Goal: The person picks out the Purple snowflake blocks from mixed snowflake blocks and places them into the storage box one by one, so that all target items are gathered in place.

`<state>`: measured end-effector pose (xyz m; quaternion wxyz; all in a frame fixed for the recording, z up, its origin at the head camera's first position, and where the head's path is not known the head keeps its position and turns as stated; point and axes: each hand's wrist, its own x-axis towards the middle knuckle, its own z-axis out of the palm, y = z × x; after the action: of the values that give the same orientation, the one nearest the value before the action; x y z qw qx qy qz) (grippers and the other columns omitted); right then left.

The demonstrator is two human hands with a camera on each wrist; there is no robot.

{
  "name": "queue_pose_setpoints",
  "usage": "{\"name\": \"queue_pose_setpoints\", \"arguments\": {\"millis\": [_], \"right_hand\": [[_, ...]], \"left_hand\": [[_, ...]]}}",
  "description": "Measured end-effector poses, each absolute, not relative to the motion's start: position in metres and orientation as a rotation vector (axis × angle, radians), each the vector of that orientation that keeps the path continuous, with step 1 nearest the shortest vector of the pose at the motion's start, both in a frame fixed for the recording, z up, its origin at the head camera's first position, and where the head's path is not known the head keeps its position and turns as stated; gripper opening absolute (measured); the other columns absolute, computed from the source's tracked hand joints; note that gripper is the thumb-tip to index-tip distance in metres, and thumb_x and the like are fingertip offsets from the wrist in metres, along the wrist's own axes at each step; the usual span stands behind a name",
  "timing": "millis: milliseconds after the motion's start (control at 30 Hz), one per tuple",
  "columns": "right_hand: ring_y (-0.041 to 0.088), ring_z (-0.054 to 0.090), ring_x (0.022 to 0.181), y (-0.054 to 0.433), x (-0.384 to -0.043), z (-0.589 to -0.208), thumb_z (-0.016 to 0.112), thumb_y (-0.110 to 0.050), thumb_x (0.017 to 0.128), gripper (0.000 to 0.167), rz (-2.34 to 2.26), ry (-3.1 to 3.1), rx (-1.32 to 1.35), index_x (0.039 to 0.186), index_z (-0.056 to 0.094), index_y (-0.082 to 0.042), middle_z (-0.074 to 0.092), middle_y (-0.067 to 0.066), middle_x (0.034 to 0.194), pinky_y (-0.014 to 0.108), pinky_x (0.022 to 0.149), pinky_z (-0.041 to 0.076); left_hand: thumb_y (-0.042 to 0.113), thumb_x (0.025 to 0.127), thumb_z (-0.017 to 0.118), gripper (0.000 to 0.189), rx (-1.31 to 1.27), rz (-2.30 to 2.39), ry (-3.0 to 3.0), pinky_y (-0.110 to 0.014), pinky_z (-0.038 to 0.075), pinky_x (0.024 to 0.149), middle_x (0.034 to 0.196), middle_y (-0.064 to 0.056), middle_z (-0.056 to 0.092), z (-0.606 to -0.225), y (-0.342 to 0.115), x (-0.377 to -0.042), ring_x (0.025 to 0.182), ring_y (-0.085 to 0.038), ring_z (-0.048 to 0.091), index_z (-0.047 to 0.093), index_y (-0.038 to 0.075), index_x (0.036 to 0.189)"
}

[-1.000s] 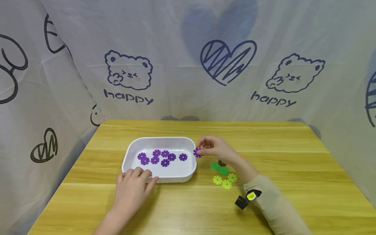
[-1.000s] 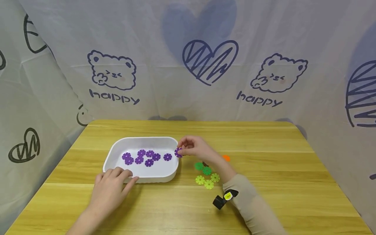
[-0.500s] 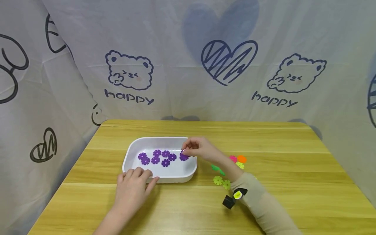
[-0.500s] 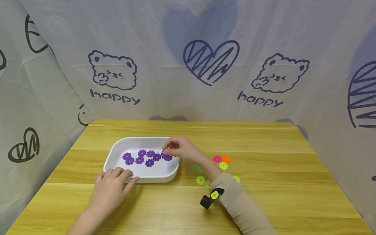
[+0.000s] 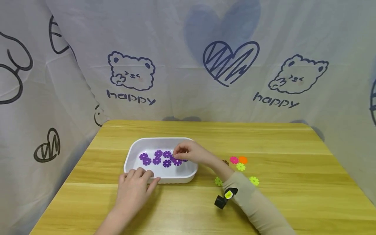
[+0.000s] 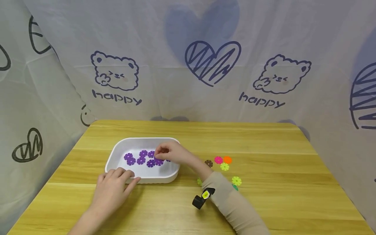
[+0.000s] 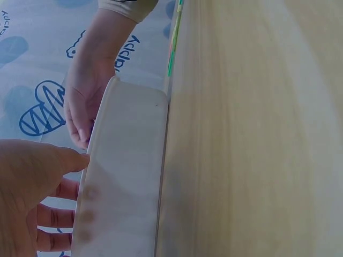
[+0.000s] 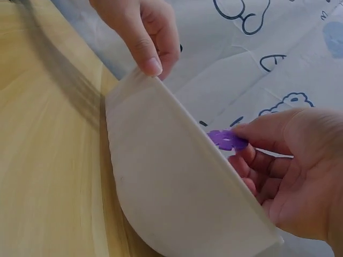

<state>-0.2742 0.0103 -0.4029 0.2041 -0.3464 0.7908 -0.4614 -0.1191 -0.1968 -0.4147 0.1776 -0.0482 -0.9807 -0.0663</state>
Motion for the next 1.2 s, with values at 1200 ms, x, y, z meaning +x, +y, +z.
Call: {"name": "queue_pose_setpoints", "arguments": {"millis": [1200], "right_hand": [[0.02, 0.061, 0.096, 0.136, -0.262, -0.411, 0.059, -0.025, 0.098, 0.026, -1.428, 2.444, -0.703, 0.112, 0.064, -0.004, 0.065, 0.017, 0.113, 0.028, 0.08, 0.054]], "left_hand": [[0.042, 0.085, 0.071, 0.024, -0.176, -0.205, -2.757, -0.046, 0.04, 0.082, 0.089, -0.001, 0.065, -0.415, -0.198, -0.124, 0.087, -0.025, 0.059, 0.068, 0.019, 0.091]]}}
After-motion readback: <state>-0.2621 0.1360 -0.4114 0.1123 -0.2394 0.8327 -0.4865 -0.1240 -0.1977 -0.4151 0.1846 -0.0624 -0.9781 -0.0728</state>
